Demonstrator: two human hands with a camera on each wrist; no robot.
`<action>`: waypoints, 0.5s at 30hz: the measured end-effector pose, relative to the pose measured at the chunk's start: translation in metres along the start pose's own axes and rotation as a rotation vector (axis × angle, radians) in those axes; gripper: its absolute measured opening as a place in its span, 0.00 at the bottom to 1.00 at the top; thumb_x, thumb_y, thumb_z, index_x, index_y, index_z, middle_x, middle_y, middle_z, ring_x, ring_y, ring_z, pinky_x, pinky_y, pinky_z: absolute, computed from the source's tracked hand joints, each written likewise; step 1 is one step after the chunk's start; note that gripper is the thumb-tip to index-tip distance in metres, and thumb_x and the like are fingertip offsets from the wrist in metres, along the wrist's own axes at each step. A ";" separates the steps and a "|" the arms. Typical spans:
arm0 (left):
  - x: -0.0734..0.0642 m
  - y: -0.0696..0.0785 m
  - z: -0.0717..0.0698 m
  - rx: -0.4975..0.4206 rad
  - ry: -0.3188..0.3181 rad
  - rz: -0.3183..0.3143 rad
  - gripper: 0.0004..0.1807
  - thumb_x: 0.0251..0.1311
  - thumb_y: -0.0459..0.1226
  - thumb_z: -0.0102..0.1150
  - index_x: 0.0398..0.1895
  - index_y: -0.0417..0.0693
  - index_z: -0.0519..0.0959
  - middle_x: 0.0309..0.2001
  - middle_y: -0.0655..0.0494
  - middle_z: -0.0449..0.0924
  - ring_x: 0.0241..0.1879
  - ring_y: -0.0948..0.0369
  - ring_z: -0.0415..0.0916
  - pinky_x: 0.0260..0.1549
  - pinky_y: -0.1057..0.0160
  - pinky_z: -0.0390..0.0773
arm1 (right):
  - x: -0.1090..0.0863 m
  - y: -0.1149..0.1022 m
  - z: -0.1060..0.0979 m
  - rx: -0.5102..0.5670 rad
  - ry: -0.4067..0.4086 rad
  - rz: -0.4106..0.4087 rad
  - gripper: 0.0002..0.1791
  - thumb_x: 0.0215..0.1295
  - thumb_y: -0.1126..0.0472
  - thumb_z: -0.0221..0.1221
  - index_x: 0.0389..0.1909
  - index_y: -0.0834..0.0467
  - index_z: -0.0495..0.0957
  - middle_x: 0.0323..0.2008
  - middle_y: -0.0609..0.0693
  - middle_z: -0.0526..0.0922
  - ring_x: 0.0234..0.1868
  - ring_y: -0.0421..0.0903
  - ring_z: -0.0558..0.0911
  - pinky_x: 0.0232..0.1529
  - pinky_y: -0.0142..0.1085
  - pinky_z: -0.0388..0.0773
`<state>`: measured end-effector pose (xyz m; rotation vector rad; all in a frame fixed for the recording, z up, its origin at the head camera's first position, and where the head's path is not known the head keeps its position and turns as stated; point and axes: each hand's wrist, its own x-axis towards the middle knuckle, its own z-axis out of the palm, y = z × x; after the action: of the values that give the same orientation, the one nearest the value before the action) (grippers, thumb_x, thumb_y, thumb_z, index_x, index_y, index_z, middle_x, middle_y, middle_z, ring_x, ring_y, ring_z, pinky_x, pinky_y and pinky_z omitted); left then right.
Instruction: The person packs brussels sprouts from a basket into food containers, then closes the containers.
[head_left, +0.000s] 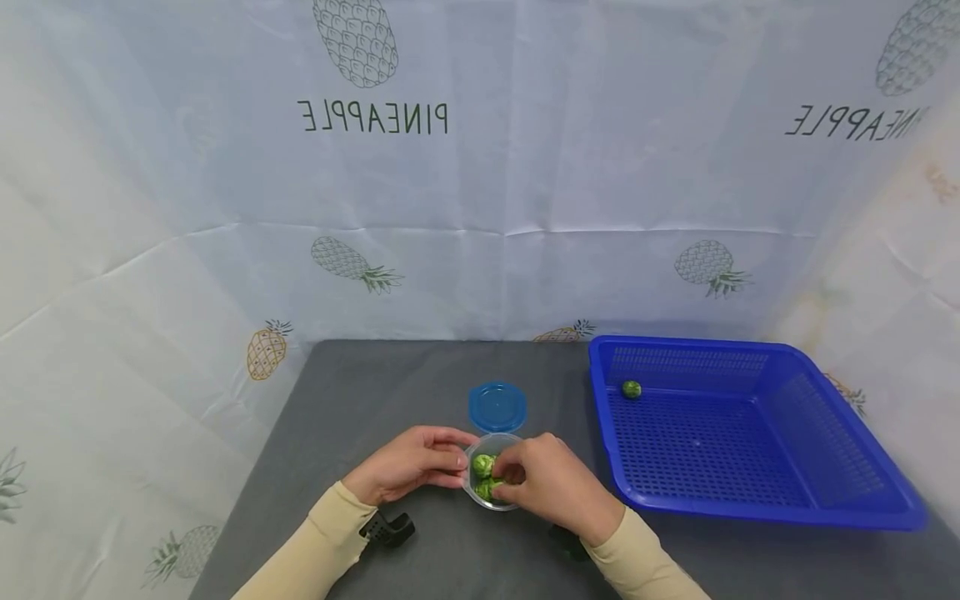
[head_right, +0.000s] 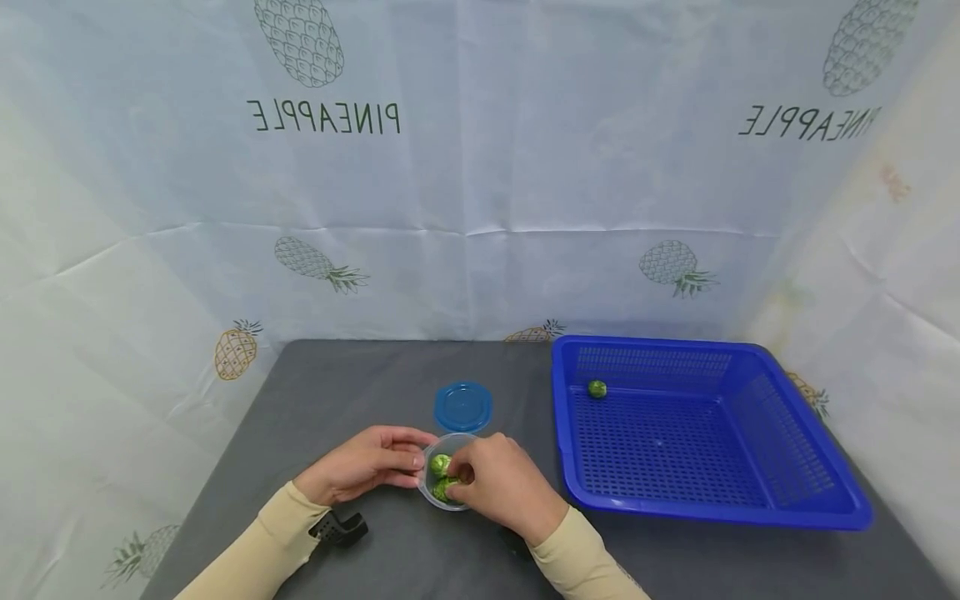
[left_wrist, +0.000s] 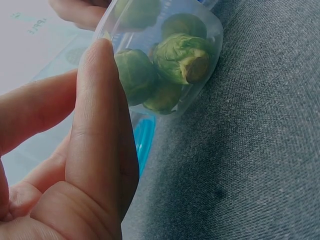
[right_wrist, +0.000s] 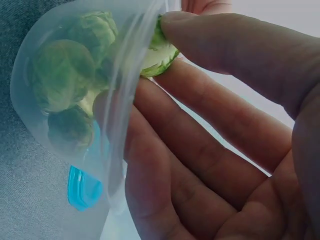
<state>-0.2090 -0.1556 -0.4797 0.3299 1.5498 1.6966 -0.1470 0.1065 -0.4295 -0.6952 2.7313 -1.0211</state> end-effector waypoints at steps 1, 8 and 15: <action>0.001 0.000 0.000 0.000 -0.002 -0.001 0.32 0.76 0.33 0.64 0.78 0.31 0.67 0.46 0.55 0.85 0.45 0.63 0.87 0.53 0.63 0.91 | -0.001 0.000 0.000 -0.005 0.000 -0.001 0.06 0.59 0.61 0.79 0.34 0.53 0.92 0.27 0.36 0.87 0.27 0.27 0.79 0.30 0.27 0.80; 0.004 0.002 0.003 0.009 -0.005 0.001 0.31 0.76 0.33 0.64 0.78 0.31 0.69 0.45 0.55 0.86 0.45 0.63 0.87 0.52 0.62 0.91 | -0.005 0.002 -0.008 -0.021 0.001 0.017 0.07 0.63 0.59 0.77 0.40 0.54 0.93 0.32 0.39 0.91 0.32 0.30 0.84 0.35 0.29 0.85; 0.000 -0.001 0.002 0.008 -0.012 0.012 0.32 0.77 0.33 0.63 0.79 0.31 0.67 0.46 0.55 0.86 0.46 0.62 0.87 0.53 0.62 0.91 | -0.012 0.001 -0.039 -0.076 0.031 0.045 0.07 0.70 0.55 0.73 0.45 0.51 0.93 0.38 0.40 0.92 0.38 0.34 0.87 0.39 0.32 0.86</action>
<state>-0.2073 -0.1545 -0.4801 0.3534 1.5495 1.6955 -0.1477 0.1354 -0.4008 -0.6308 2.8112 -0.9310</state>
